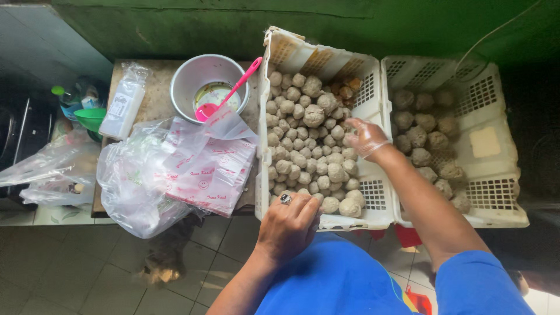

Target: The person stands at a counter and sorts round meatballs between two plastic crates, picking individual balls from one crate and placing them into the other while wearing a plastic glove on one hand. A metal bowl with a pink ladle and plastic bags sit on the counter beside the crates.

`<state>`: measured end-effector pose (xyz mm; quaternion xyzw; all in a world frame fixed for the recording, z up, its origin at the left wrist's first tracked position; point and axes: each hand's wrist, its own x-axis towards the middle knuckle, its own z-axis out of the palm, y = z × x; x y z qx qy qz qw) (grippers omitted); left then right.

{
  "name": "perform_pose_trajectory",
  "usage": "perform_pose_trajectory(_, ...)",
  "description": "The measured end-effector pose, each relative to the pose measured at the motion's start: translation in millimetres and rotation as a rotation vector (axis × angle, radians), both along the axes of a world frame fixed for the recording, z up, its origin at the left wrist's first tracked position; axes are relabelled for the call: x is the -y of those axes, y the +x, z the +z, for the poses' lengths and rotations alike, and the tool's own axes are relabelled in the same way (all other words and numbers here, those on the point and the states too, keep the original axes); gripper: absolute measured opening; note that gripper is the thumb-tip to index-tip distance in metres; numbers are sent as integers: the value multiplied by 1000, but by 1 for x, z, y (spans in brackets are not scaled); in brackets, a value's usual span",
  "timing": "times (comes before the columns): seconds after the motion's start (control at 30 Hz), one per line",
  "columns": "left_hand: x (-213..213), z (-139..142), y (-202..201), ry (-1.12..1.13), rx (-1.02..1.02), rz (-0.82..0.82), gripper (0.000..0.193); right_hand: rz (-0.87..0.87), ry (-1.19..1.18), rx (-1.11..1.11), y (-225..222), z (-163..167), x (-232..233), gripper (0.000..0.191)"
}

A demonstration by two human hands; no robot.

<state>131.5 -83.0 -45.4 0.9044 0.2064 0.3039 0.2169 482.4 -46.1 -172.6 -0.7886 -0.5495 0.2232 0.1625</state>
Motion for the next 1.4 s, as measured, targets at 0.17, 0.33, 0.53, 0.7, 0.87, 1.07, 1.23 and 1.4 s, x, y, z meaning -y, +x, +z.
perform_pose_trajectory(0.17, 4, 1, 14, 34, 0, 28, 16, 236, 54, 265, -9, -28, -21, 49)
perform_pose_trajectory(0.33, 7, -1, 21, 37, -11, 48, 15, 205, -173, 390, -16, -26, -30, 31)
perform_pose_trajectory(0.53, 11, -4, 28, 47, -44, 98, 15, 344, -238, 475, -17, -7, -32, 24)
perform_pose_trajectory(0.7, 14, -4, 33, 39, -71, 117, 14, 384, -304, 441, -2, -12, -35, 25)
perform_pose_trajectory(0.87, 13, -5, 39, 40, -64, 157, 13, 512, -222, 351, 3, -20, -34, 18)
perform_pose_trajectory(1.07, 13, -4, 43, 46, -104, 177, 16, 503, -276, 368, -12, -27, -32, 26)
perform_pose_trajectory(1.23, 14, -6, 45, 48, -131, 186, 16, 527, -222, 315, 3, -33, -36, 30)
perform_pose_trajectory(1.4, 16, -7, 45, 64, -123, 180, 14, 346, -55, 258, 24, -24, -44, 41)
